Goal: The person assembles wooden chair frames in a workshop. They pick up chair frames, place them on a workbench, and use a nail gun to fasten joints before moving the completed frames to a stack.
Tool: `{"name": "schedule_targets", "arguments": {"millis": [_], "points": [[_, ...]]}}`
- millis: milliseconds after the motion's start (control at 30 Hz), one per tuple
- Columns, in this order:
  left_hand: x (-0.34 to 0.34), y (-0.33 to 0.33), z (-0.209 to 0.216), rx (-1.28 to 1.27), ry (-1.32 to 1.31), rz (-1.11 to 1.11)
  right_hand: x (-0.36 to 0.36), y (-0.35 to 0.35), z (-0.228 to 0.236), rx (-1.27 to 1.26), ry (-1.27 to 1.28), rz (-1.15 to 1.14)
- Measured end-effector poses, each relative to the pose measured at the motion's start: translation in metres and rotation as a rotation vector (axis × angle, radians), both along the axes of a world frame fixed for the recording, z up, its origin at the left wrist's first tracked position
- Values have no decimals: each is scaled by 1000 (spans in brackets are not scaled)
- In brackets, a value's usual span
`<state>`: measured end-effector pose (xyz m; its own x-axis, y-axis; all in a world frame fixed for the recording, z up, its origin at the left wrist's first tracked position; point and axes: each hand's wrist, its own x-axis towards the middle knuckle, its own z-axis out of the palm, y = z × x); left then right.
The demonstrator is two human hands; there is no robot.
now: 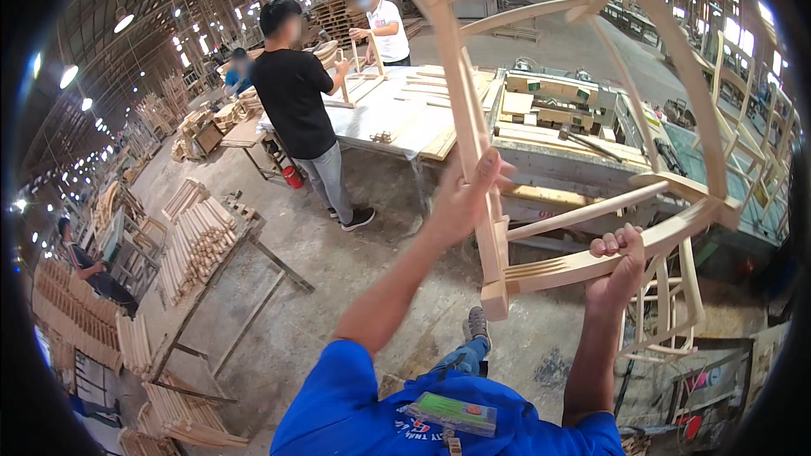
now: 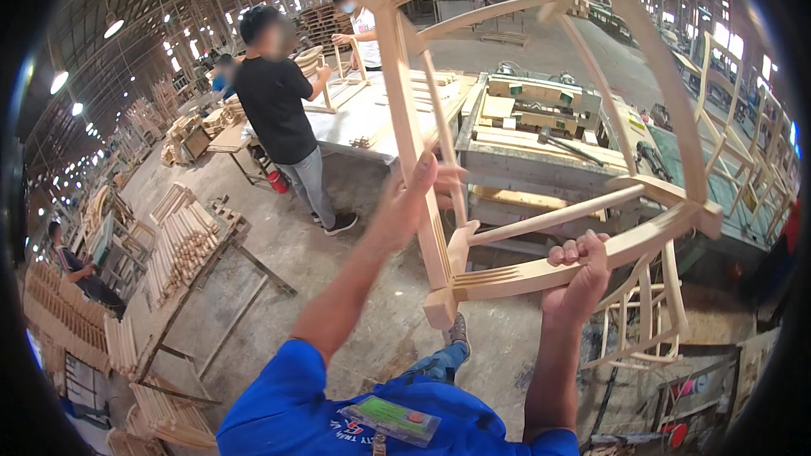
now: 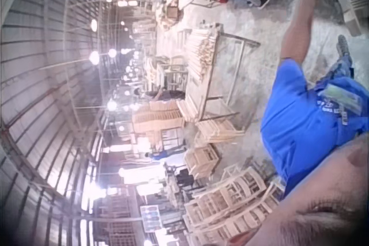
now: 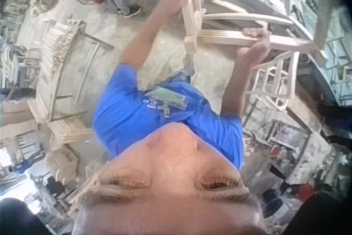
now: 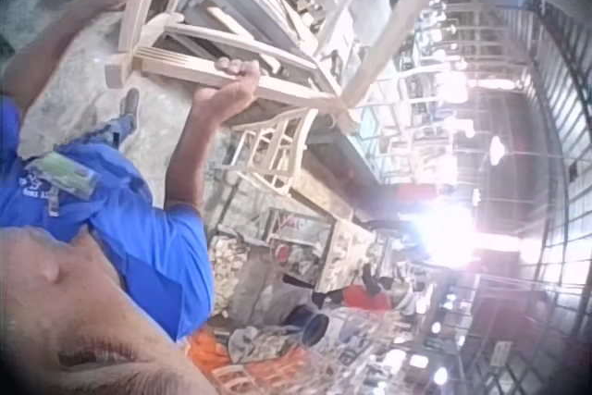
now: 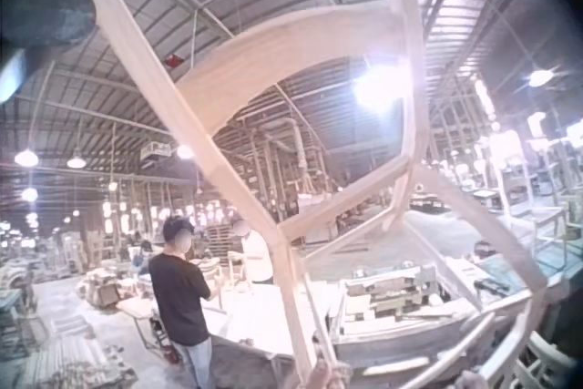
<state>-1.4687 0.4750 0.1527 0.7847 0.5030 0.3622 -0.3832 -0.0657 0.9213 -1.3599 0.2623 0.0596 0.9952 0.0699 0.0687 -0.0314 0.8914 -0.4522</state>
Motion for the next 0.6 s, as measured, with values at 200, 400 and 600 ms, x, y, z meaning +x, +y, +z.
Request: {"name": "schedule_targets", "arguments": {"millis": [200,400,600], "points": [[162,87,-13,-406,-268,-388,83,28,30,-271,-358,-49],[299,161,6,-601,-395,-552,236,-98,55,-1436,-625,-207],[407,202,-2,-538,-443,-699,344,-138,191,-1104,-532,-628]]}}
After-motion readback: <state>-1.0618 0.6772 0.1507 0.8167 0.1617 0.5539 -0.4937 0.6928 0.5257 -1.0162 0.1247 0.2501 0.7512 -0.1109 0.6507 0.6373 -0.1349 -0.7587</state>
